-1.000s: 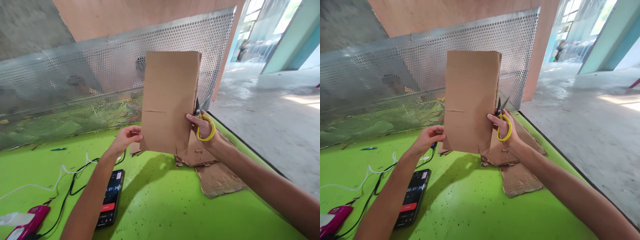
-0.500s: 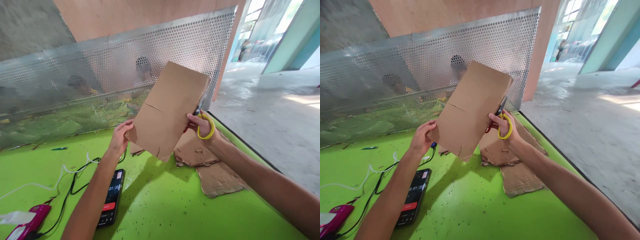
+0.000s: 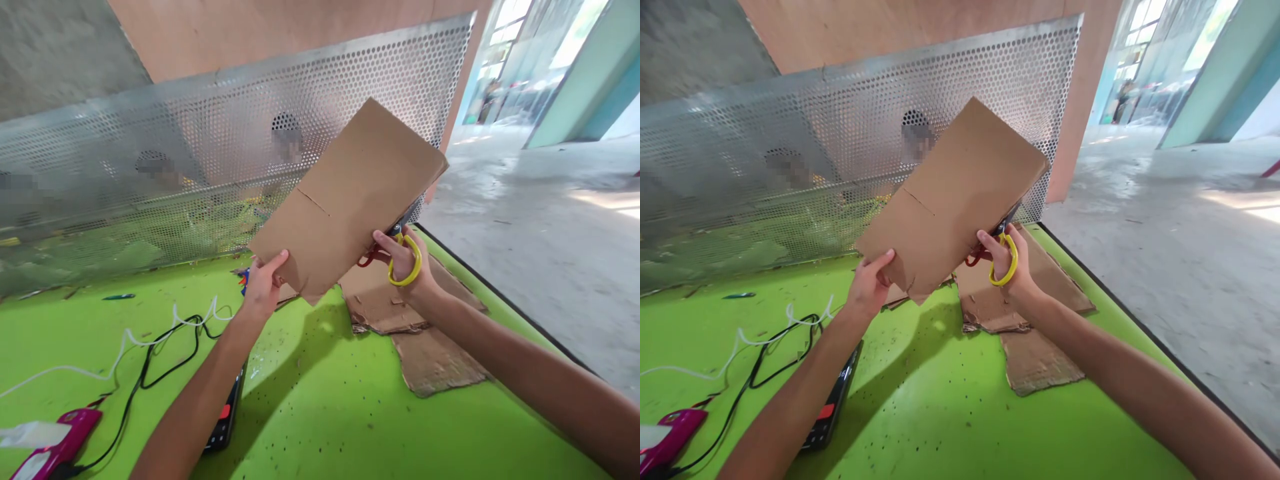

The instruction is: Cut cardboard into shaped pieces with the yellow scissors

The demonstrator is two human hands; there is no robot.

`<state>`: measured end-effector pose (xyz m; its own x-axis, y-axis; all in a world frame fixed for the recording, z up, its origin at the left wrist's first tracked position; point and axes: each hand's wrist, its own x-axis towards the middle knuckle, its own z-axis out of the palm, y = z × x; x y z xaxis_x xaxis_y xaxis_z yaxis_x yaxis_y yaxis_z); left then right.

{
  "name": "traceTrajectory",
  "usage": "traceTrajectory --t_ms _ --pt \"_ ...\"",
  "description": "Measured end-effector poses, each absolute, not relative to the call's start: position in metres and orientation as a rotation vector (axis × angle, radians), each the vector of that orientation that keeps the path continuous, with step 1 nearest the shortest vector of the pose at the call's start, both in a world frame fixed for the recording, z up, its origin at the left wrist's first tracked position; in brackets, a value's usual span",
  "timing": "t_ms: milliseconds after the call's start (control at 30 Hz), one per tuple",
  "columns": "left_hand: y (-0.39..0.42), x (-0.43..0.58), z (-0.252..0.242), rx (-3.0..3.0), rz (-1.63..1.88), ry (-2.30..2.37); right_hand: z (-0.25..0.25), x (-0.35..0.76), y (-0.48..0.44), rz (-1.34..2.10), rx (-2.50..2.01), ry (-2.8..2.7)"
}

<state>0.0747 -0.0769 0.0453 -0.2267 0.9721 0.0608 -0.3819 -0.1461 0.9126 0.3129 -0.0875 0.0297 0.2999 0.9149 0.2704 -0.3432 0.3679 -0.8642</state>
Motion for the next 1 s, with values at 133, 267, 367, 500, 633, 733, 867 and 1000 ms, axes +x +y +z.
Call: traceTrajectory --t_ms 133,267,367,500,633,733,867,1000 --pt "-0.070 0.065 0.048 0.761 1.853 0.970 0.032 0.303 -0.098 1.120 -0.788 -1.058" --pt "-0.061 0.043 0.053 0.813 2.023 1.024 0.029 0.294 -0.105 1.346 -0.878 -1.280" --pt "-0.055 0.026 0.056 0.905 2.080 1.031 0.025 0.291 -0.110 1.331 -1.044 -1.581" --pt "-0.054 0.017 0.061 0.980 2.122 1.058 0.024 0.291 -0.121 1.022 -1.089 -1.984" --pt "-0.055 0.021 0.060 1.091 2.113 1.017 0.026 0.288 -0.129 0.878 -1.084 -2.092" --pt "-0.056 0.026 0.057 1.092 2.090 1.024 0.025 0.286 -0.130 0.836 -1.109 -2.092" --pt "-0.058 0.029 0.056 1.080 2.065 1.023 0.022 0.286 -0.128 0.792 -1.127 -2.086" --pt "-0.063 0.033 0.057 1.124 2.027 1.048 0.018 0.287 -0.126 0.757 -1.138 -2.100"
